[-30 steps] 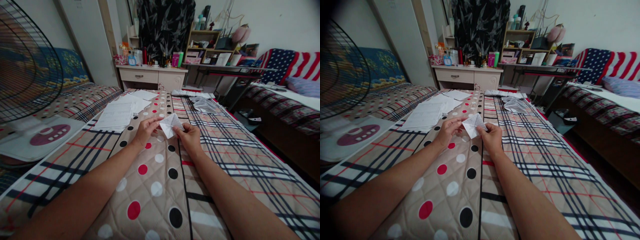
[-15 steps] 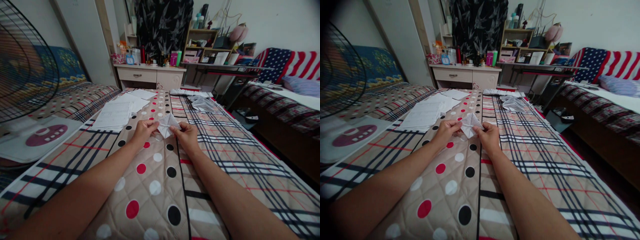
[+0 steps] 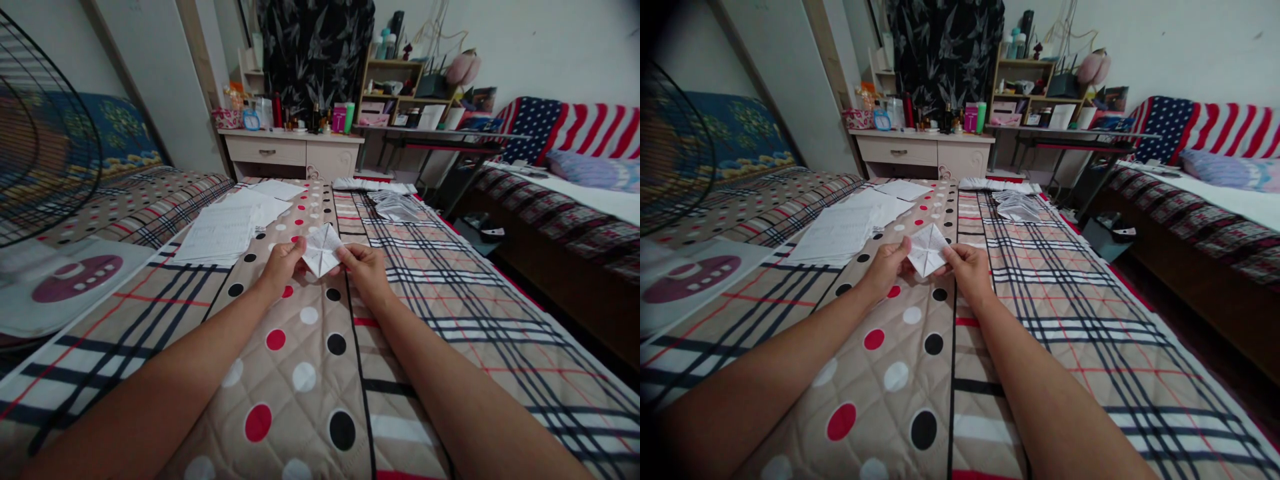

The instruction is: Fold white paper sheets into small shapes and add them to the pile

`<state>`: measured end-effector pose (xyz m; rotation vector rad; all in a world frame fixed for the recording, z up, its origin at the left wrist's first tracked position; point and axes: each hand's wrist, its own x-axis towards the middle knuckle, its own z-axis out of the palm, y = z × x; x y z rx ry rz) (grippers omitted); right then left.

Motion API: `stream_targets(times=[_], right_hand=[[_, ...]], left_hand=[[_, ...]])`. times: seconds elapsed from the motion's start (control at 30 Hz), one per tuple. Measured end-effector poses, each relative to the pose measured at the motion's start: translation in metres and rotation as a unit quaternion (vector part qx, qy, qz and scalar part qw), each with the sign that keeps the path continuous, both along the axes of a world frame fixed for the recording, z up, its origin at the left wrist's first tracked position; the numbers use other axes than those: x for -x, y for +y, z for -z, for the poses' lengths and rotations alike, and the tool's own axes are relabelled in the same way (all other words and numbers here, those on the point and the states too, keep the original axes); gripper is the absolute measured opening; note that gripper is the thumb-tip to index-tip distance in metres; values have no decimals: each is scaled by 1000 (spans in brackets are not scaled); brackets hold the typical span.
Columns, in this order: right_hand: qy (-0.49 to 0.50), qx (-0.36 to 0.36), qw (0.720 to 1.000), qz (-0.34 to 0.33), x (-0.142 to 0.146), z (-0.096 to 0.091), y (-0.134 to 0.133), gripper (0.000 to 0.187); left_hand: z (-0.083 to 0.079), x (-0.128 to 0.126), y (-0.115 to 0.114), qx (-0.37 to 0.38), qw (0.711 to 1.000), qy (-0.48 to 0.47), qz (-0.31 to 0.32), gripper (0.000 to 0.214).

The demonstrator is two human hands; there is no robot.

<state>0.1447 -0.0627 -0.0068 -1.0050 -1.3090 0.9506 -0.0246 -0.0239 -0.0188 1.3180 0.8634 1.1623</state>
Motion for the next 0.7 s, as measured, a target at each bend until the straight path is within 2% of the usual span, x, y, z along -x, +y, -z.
stream_targets(times=[0.17, 0.4, 0.7], right_hand=[[4, 1, 999, -37, 1, 0, 0, 33], [17, 6, 999, -35, 4, 0, 0, 27], [27, 15, 999, -35, 9, 4, 1, 24]], left_hand=[[3, 2, 3, -4, 999, -43, -29, 48], [6, 0, 5, 27, 997, -68, -40, 41], [8, -5, 7, 70, 992, -69, -73, 52]])
